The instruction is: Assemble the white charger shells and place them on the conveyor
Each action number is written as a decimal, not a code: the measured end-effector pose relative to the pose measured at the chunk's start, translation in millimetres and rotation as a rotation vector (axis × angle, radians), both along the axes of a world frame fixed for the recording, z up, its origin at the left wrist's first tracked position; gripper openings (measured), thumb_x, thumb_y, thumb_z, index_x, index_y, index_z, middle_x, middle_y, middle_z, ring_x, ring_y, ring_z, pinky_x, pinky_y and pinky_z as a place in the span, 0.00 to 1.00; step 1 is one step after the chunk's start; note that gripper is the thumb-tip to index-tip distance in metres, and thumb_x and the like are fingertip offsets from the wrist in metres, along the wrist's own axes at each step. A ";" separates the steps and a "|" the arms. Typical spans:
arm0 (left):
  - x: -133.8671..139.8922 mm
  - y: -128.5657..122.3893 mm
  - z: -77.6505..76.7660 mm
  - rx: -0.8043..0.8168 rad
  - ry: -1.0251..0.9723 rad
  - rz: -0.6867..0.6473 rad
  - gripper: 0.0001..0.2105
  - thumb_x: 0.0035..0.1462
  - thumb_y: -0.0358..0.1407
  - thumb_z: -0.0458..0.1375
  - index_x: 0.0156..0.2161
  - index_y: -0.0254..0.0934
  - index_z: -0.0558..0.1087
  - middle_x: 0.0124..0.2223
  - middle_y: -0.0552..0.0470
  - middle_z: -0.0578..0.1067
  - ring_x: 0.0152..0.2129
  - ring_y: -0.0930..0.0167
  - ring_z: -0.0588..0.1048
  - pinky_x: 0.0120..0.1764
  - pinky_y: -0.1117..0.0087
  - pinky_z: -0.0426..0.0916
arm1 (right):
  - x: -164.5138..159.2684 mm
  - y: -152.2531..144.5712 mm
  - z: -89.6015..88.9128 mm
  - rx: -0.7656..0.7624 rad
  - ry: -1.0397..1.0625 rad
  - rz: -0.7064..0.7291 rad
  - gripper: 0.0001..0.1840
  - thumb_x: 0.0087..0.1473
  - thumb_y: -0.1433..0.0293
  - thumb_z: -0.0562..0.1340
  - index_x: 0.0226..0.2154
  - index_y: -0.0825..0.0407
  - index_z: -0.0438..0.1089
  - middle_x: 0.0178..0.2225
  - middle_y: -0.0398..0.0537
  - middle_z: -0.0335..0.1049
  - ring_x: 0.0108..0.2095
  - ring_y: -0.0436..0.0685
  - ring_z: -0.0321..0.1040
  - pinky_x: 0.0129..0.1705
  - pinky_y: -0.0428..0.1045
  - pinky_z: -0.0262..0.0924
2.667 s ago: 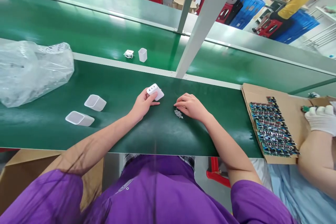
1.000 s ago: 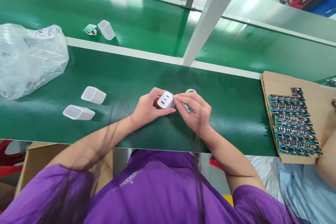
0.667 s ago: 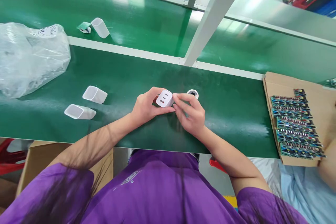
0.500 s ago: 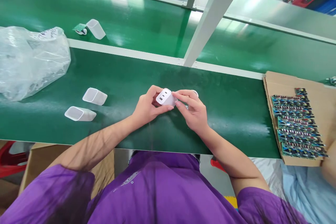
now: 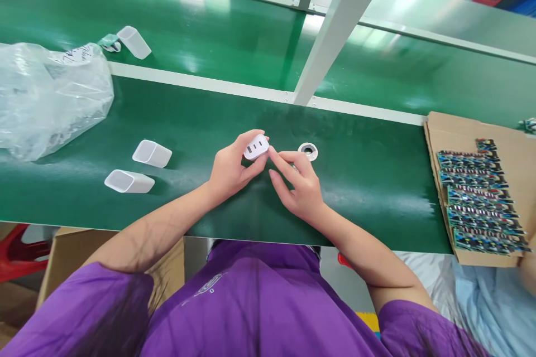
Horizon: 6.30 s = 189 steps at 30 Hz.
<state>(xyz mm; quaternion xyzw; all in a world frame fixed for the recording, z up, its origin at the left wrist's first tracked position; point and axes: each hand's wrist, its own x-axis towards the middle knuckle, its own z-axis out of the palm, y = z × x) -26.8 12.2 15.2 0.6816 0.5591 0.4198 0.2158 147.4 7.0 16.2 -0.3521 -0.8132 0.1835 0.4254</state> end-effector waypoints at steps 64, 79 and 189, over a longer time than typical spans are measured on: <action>1.4 2.8 -1.2 -0.403 -0.177 -0.230 0.14 0.54 0.44 0.55 0.36 0.35 0.75 0.27 0.53 0.78 0.21 0.74 0.73 0.23 0.76 0.66 | -0.4 2.5 4.2 -0.212 -0.007 -0.134 0.08 0.63 0.61 0.54 0.41 0.47 0.61 0.32 0.42 0.73 0.26 0.49 0.69 0.29 0.44 0.62; 9.8 -14.1 -3.6 -0.105 -0.003 -0.291 0.17 0.52 0.34 0.53 0.49 0.37 0.67 0.31 0.57 0.76 0.19 0.78 0.69 0.25 0.77 0.64 | -0.6 15.4 -17.5 -0.069 0.275 -0.057 0.03 0.62 0.69 0.54 0.40 0.48 0.58 0.35 0.44 0.66 0.33 0.50 0.68 0.30 0.46 0.64; -10.9 43.0 -7.8 -0.579 -0.955 0.062 0.09 0.63 0.37 0.50 0.45 0.35 0.67 0.38 0.49 0.76 0.24 0.78 0.73 0.26 0.77 0.69 | -79.5 235.7 22.0 -0.197 -0.612 -0.309 0.21 0.51 0.74 0.62 0.48 0.59 0.66 0.50 0.64 0.65 0.52 0.69 0.64 0.53 0.63 0.62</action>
